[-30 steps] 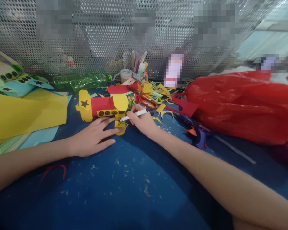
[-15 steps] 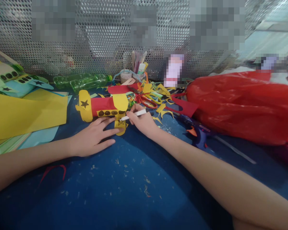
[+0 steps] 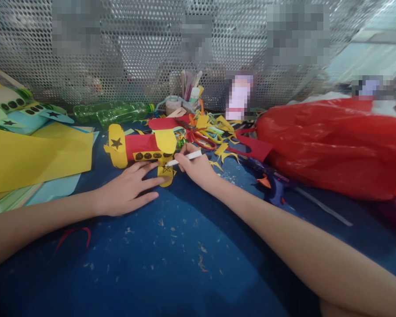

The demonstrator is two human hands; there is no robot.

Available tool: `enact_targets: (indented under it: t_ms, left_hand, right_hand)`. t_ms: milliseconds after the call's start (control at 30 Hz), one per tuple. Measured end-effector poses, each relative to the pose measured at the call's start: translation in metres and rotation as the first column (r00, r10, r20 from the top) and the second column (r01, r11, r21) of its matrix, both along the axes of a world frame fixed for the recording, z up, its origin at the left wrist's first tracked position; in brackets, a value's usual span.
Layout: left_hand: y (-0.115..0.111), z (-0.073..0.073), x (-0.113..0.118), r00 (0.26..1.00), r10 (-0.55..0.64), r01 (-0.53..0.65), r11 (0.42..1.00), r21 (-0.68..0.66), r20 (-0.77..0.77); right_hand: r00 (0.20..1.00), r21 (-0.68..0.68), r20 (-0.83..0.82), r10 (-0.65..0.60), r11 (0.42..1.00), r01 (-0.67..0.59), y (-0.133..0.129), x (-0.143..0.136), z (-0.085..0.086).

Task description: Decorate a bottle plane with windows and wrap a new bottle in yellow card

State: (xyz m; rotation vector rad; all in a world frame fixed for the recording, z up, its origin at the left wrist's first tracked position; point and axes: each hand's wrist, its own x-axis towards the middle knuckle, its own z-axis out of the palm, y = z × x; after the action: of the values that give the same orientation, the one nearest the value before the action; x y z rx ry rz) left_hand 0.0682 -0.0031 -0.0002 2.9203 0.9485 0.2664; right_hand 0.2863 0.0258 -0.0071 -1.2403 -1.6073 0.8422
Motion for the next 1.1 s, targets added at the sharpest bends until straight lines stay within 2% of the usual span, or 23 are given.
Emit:
enact_targets:
  t_ms: [367, 500, 1100]
  left_hand:
    - [0.0011, -0.0012, -0.0002, 1.000, -0.004, 0.004, 1.000, -0.006, -0.001]
    - [0.0011, -0.0014, 0.0000, 1.000, -0.001, 0.001, 1.000, -0.001, -0.004]
    - [0.0011, -0.0012, -0.0005, 1.000, 0.005, -0.005, 1.000, -0.011, -0.005]
  right_hand:
    - [0.995, -0.009, -0.071, -0.076, 0.997, 0.076, 0.0006, -0.0002, 0.0006]
    - [0.995, -0.017, -0.035, -0.094, 0.996, 0.093, 0.0009, 0.0014, -0.0004]
    - [0.998, -0.020, -0.024, -0.050, 0.999, 0.049, 0.0001, -0.0009, 0.0023]
